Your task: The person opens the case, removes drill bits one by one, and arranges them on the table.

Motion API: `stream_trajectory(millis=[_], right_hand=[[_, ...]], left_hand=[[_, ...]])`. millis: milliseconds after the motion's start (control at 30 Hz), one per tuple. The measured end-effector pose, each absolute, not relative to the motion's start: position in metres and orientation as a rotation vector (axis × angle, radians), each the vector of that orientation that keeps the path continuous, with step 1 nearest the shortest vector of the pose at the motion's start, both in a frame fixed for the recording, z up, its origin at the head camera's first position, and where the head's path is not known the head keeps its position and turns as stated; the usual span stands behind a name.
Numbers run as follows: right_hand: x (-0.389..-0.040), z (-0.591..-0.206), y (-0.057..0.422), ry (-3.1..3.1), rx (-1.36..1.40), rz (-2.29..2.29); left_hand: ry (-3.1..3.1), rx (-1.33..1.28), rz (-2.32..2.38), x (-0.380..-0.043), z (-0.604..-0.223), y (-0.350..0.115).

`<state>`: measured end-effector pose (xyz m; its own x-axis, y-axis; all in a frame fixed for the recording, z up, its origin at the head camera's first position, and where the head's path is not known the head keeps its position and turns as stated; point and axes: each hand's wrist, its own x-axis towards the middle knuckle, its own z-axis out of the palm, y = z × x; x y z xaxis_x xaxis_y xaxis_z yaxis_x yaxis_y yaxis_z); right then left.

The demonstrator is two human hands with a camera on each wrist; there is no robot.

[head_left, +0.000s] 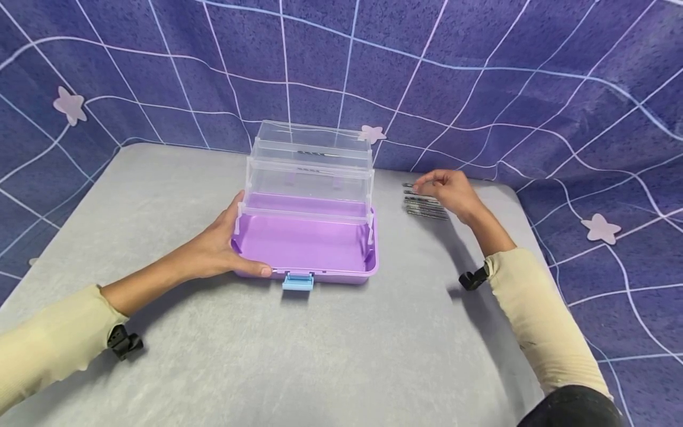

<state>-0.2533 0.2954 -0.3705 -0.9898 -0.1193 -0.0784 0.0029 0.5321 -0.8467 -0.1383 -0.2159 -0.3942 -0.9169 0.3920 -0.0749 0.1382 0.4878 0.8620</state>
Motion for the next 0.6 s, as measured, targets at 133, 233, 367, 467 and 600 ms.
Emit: stream_trajectory(millis=[133, 233, 367, 467, 600], right_hand=[[-0.257, -0.361, 0.280, 2.623, -0.146, -1.488], [-0.260, -0.354, 0.268, 2.618, -0.176, -1.498], [-0.264, -0.346, 0.253, 2.638, -0.220, -1.479], [-0.268, -0.341, 0.245, 2.652, -0.261, -1.471], [-0.272, -0.335, 0.237, 2.664, -0.314, -1.477]], left_hand=[[2.455, 0.454, 1.435, -0.139, -0.396, -0.215], [2.443, 0.455, 1.446, -0.139, -0.396, -0.215], [2.455, 0.446, 1.427, -0.138, -0.395, -0.216], [2.454, 0.448, 1.432, -0.138, -0.394, -0.215], [2.445, 0.458, 1.443, -0.139, -0.395, -0.214]])
